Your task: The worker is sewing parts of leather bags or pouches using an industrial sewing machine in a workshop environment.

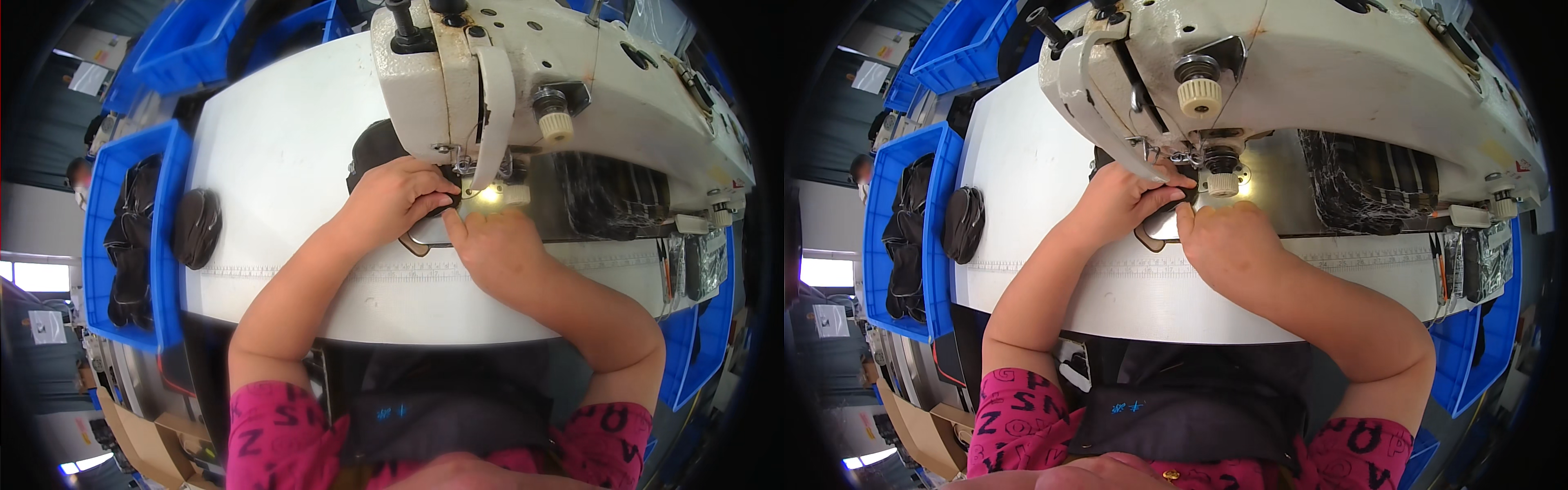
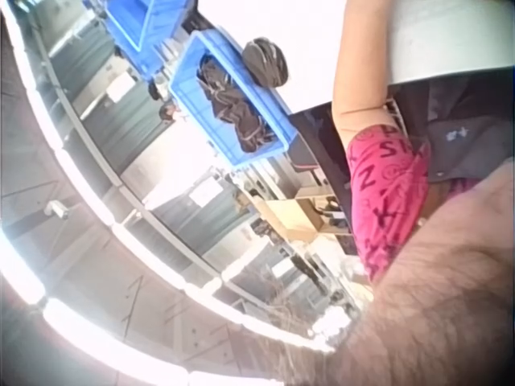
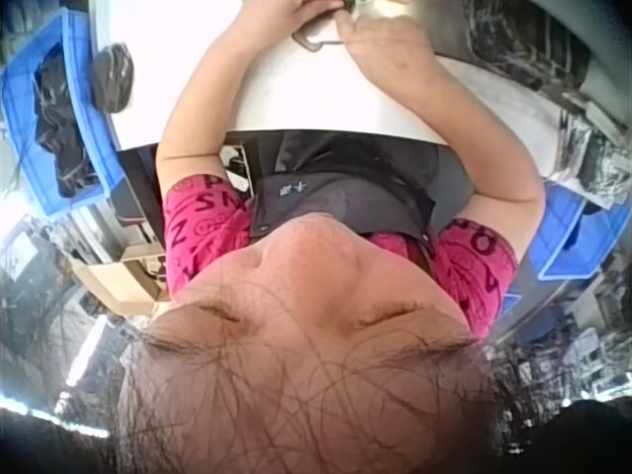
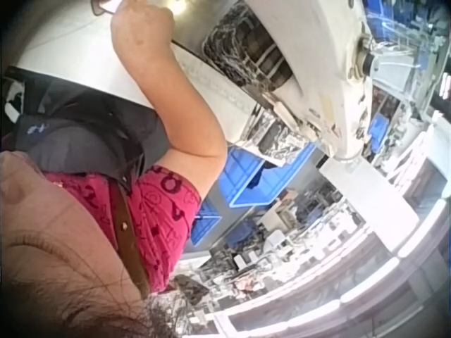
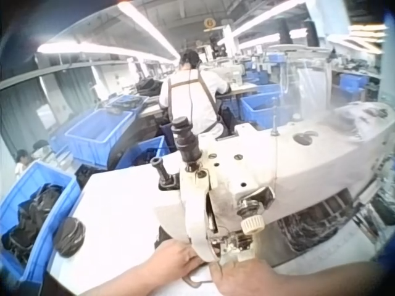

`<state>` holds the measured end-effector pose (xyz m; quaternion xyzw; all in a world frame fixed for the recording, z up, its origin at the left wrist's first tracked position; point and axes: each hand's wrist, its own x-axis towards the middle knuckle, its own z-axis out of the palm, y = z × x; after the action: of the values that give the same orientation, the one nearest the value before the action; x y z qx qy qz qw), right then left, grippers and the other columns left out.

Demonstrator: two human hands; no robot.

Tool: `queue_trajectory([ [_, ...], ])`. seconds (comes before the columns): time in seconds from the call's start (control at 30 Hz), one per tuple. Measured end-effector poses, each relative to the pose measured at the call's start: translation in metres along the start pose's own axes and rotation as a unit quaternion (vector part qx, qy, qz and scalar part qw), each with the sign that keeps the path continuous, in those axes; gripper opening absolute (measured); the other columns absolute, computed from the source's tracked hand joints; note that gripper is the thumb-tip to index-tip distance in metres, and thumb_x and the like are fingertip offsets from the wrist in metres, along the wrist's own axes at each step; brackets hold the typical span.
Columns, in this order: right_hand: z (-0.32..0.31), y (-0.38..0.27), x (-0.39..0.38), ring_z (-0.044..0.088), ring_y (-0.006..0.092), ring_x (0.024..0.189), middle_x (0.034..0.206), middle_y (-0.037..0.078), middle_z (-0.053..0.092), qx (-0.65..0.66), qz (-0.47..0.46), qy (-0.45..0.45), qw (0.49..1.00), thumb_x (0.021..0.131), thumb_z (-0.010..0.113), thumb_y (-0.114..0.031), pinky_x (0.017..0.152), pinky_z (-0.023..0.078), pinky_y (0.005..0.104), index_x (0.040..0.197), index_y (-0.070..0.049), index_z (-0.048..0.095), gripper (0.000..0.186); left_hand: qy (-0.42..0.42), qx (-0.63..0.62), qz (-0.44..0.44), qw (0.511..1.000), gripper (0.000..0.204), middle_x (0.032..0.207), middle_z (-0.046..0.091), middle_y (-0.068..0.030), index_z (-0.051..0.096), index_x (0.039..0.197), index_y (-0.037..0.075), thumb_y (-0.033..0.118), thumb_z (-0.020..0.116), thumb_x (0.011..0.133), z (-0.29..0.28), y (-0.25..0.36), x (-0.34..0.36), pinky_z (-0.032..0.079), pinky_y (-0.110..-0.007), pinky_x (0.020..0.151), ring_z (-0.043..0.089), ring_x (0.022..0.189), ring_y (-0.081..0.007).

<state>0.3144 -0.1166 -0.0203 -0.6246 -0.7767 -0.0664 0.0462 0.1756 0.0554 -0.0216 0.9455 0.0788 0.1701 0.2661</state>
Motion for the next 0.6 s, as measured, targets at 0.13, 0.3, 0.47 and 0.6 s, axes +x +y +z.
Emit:
queue_trajectory([
  [0.13, 0.002, 0.000, 0.001, 0.064, 0.0181, 0.057, 0.069, 0.004, 0.065, -0.013, 0.003, 0.006, 1.000, 0.078, 0.069, -0.012, 0.052, 0.048, 0.0350, 0.104, 0.000, 0.068, 0.028, 0.015, 0.000, -0.017, 1.000, 0.013, 0.098, 0.073, -0.0062, 0.078, 0.099, 0.009, 0.017, 0.074, 0.090, 0.002, 0.002, 0.000, 0.057, -0.038, 0.080, 0.069, 0.092, -0.0282],
  [0.3, 0.004, 0.003, 0.002, 0.065, 0.0185, 0.058, 0.070, 0.004, 0.066, -0.024, 0.014, 0.019, 0.999, 0.079, 0.068, -0.012, 0.053, 0.049, 0.0356, 0.111, 0.001, 0.069, 0.035, 0.052, 0.027, -0.054, 0.997, 0.013, 0.097, 0.074, -0.0077, 0.077, 0.097, 0.008, 0.018, 0.074, 0.089, 0.009, 0.011, 0.002, 0.057, -0.038, 0.079, 0.070, 0.090, -0.0295],
  [0.47, 0.002, 0.005, 0.002, 0.066, 0.0200, 0.061, 0.070, 0.004, 0.066, 0.004, 0.033, 0.004, 0.999, 0.081, 0.068, -0.011, 0.055, 0.050, 0.0365, 0.121, 0.003, 0.069, 0.043, 0.067, 0.040, -0.060, 0.995, 0.015, 0.098, 0.074, -0.0093, 0.077, 0.102, 0.007, 0.016, 0.075, 0.089, 0.007, 0.014, 0.000, 0.057, -0.038, 0.078, 0.070, 0.088, -0.0304],
  [0.6, 0.003, 0.008, 0.000, 0.066, 0.0192, 0.061, 0.069, 0.004, 0.066, 0.017, 0.040, 0.024, 0.999, 0.081, 0.068, -0.011, 0.054, 0.049, 0.0357, 0.121, 0.003, 0.068, 0.042, -0.007, -0.055, -0.119, 0.991, 0.020, 0.099, 0.073, -0.0131, 0.076, 0.110, 0.007, 0.013, 0.073, 0.091, -0.006, 0.011, 0.001, 0.056, -0.039, 0.079, 0.069, 0.087, -0.0308],
])
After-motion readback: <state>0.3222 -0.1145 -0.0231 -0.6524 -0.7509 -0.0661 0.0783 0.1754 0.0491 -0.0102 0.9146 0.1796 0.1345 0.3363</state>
